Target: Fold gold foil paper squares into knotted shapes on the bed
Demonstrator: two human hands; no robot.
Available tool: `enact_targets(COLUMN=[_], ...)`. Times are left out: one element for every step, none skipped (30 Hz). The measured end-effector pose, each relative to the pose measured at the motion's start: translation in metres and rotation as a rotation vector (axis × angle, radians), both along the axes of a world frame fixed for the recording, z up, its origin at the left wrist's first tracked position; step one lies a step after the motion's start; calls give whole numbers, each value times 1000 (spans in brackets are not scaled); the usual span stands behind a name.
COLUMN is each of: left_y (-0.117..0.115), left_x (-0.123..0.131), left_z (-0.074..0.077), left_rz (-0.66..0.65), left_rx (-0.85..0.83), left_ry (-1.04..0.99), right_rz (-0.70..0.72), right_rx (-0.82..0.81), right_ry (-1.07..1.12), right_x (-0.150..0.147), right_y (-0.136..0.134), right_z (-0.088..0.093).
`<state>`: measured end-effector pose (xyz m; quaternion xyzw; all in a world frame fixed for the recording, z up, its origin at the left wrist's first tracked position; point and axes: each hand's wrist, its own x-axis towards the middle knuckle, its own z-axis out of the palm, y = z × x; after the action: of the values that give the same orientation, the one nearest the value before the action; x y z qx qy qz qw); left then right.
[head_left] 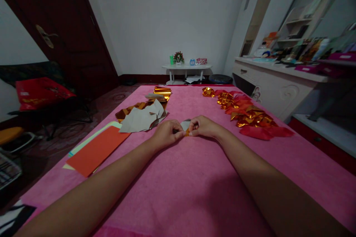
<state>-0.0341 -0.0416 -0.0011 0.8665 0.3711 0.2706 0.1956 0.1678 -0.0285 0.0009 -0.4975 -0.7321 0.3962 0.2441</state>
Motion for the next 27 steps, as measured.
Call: enact_targets(left_y=[1,2,3,3,3,3,3,2,2,2,2,3,4,5,6,7,8,9,9,9,10,10,11,13,14,16,17], left_x=[1,2,2,3,4,5,5,6,6,6,6,6,5,4,3,3,2,1,1,1,2,3,4,5,7,9,10], left_z=[-1,-2,-3,-4,-4,-5,-5,-5,-6,-6,-6,-6,-7,-7,-8,-9,-9,-9,-9,-8,-6,-4,-2,1,4,7,9], left_rz=[23,45,65,84,99,110,120,134,156,181,204,223,233,233,226,218,211,208,209,216,225,235,243,249,254,257,257], left_rx=[-12,-18,-21,-24,-27,-31,-34,-31,-17,5,29,48,55,47,26,-1,-28,-51,-68,-80,-91,-104,-119,-139,-164,-192,-220], left_ry=[4,8,16,23,33,42,48,50,44,34,22,10,-3,-15,-29,-42,-52,-56,-52,-41,-24,-4,17,38,56,68,69], right_rz=[11,32,61,90,111,119,110,85,50,13,-23,-61,-105,-156,-207,-253,-287,-299,-295,-282,-268,-261,-257,-257,-259,-259,-259], right_rx=[-7,-17,-31,-49,-69,-88,-102,-108,-106,-95,-72,-38,8,61,115,162,192,205,207,202,195,187,180,173,165,156,151], right_ry=[2,12,26,43,62,78,88,88,80,60,26,-22,-76,-133,-184,-224,-247,-255,-252,-243,-233,-226,-221,-219,-218,-219,-219], right_x=[1,1,2,3,4,5,5,5,4,3,2,1,0,0,-1,-1,-1,0,1,1,2,3,3,3,3,3,3], right_y=[0,0,0,0,0,0,0,0,0,0,-1,-1,0,0,1,2,3,4,5,6,7,8,8,8,8,7,6], right_z=[1,2,3,4,5,5,6,6,5,5,4,4,3,2,2,1,0,0,-1,-2,-3,-3,-4,-4,-3,-3,-3])
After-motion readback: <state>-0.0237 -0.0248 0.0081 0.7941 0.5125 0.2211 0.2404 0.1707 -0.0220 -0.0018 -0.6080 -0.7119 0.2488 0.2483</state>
